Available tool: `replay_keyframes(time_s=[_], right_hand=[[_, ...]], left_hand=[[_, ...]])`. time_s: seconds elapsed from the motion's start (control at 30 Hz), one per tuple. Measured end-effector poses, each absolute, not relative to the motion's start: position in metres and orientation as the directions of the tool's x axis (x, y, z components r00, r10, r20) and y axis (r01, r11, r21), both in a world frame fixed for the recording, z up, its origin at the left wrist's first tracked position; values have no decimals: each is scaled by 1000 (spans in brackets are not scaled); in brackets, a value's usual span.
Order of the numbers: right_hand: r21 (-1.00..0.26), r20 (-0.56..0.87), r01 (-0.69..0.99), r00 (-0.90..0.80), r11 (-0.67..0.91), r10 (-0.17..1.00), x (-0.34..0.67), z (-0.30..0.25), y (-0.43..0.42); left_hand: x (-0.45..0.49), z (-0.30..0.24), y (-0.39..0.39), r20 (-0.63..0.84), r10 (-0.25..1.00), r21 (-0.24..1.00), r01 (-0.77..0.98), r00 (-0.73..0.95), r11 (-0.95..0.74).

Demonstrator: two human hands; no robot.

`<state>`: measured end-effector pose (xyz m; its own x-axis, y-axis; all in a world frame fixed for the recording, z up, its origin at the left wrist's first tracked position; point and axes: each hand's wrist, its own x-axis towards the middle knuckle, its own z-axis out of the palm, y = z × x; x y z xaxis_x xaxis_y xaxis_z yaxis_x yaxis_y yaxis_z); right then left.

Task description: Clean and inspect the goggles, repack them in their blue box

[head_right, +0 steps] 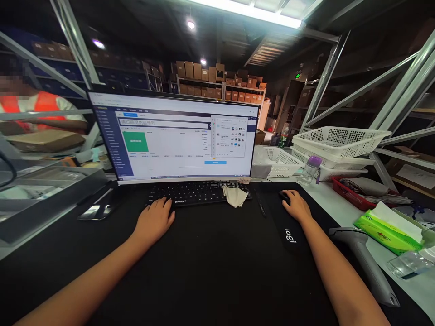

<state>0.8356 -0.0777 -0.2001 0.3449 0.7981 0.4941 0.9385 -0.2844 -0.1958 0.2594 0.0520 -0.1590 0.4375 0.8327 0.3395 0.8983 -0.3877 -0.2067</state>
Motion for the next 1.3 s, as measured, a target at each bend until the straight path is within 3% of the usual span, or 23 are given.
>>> replay_keyframes(time_s=[1.0, 1.3], right_hand=[[-188, 470, 901, 433, -392, 769, 821, -185, -81], [-156, 444, 919, 392, -361, 806, 823, -189, -83]], left_hand=[[260, -158, 51, 372, 823, -117, 901, 429, -417], [261, -155, 49, 347, 831, -142, 901, 434, -411]])
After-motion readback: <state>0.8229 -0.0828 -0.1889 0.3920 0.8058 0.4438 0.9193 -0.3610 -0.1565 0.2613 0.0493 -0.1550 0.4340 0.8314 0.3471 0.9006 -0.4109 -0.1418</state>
